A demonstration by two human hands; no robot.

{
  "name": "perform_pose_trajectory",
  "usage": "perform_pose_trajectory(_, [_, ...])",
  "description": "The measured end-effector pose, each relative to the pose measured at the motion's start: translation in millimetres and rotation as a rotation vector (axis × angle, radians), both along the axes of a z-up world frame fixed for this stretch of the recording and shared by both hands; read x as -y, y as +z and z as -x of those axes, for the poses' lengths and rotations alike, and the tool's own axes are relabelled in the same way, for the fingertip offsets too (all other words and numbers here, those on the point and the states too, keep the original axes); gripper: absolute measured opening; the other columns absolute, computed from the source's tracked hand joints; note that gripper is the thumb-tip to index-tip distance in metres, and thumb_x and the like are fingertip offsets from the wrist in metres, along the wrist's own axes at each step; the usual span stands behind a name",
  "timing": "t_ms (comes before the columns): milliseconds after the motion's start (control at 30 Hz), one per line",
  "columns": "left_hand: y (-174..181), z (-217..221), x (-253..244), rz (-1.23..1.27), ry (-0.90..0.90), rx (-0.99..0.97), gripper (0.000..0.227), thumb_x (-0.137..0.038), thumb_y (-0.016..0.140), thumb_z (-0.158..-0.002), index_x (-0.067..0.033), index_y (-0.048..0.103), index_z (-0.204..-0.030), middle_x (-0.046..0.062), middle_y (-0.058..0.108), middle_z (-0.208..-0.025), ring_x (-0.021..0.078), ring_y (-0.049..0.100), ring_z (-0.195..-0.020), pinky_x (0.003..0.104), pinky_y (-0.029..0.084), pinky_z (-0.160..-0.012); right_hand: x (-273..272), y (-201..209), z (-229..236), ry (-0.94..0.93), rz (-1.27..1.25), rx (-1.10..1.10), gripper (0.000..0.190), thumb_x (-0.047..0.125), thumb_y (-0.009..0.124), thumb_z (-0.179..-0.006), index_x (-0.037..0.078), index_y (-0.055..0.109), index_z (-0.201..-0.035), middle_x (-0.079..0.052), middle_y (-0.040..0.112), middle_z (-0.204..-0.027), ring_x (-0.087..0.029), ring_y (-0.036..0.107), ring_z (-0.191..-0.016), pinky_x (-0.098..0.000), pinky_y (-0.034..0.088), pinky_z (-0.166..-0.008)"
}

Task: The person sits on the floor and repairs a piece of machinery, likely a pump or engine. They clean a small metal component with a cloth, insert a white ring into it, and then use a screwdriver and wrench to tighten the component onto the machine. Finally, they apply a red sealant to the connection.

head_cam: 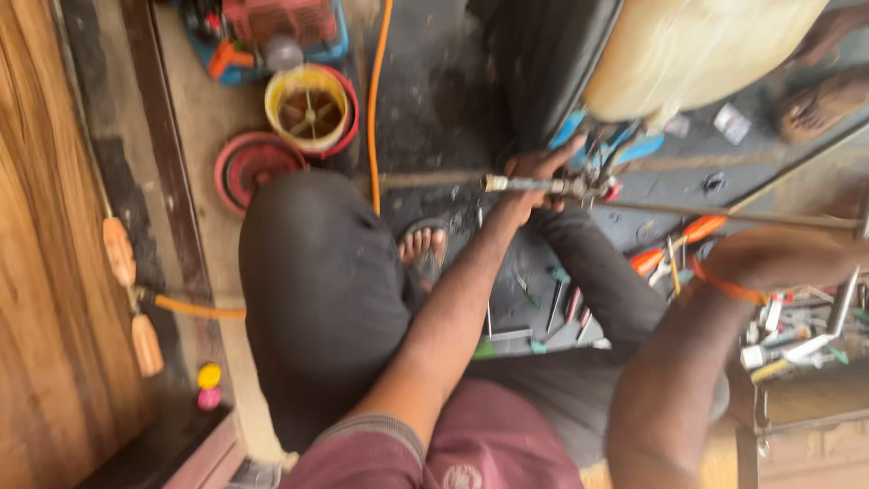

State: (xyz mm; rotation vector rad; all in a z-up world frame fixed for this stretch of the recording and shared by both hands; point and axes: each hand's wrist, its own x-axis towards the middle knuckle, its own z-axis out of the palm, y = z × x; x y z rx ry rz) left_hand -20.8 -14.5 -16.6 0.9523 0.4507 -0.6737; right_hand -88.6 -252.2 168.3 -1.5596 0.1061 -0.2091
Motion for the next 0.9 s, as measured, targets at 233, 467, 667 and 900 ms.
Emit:
perform_pose_trajectory(233, [5.6,-10.5,7.4,-0.063,0.022,0.047,0.063,-0.065,0.078,-0.069,-0.0034,0.070,-0.079,0.004,0.067,-0.064,0.0135,0.065,-0.047,0.030,0.053,-0.035,51.3,67.6,3.2,0.280,0.730,-0.723,0.057,0.051,0.044,-0.113,-0.001,0.064,-0.127,-0.017,0.063,-0.120,-0.027,0.061,-0.107,-0.0439,0.049,-0.097])
perform_pose_trajectory(467, [-4.8,-19.4,5.9,-0.039,-0.022,0.074,0.068,-0.069,0.075,-0.075,-0.0018,0.070,-0.078,0.006,0.063,-0.061,0.0159,0.059,-0.044,0.029,0.051,-0.036,14.7,-6.0,-24.9,-0.071,-0.222,0.096,0.059,0.051,0.043,-0.113,-0.002,0.063,-0.129,-0.020,0.065,-0.127,-0.030,0.065,-0.114,-0.0463,0.052,-0.103])
perform_pose_trajectory(667, [0.7,-17.0,-0.7,-0.031,-0.011,-0.043,0.057,-0.063,0.078,-0.068,-0.0093,0.073,-0.086,0.000,0.070,-0.072,0.0128,0.070,-0.056,0.032,0.055,-0.040,-5.3,1.4,-18.5,-0.492,0.818,0.548,0.058,0.047,0.041,-0.121,-0.005,0.062,-0.135,-0.024,0.070,-0.129,-0.035,0.071,-0.116,-0.0444,0.057,-0.102])
perform_pose_trajectory(900, [-43.6,-13.6,18.4,-0.330,-0.079,0.455,0.064,-0.064,0.062,-0.094,-0.0013,0.074,-0.099,0.011,0.068,-0.074,0.0185,0.063,-0.053,0.030,0.051,-0.043,98.8,52.7,10.5,0.508,1.312,0.070,0.061,0.040,0.060,-0.096,-0.008,0.058,-0.134,-0.020,0.067,-0.101,-0.037,0.069,-0.089,-0.0541,0.053,-0.093])
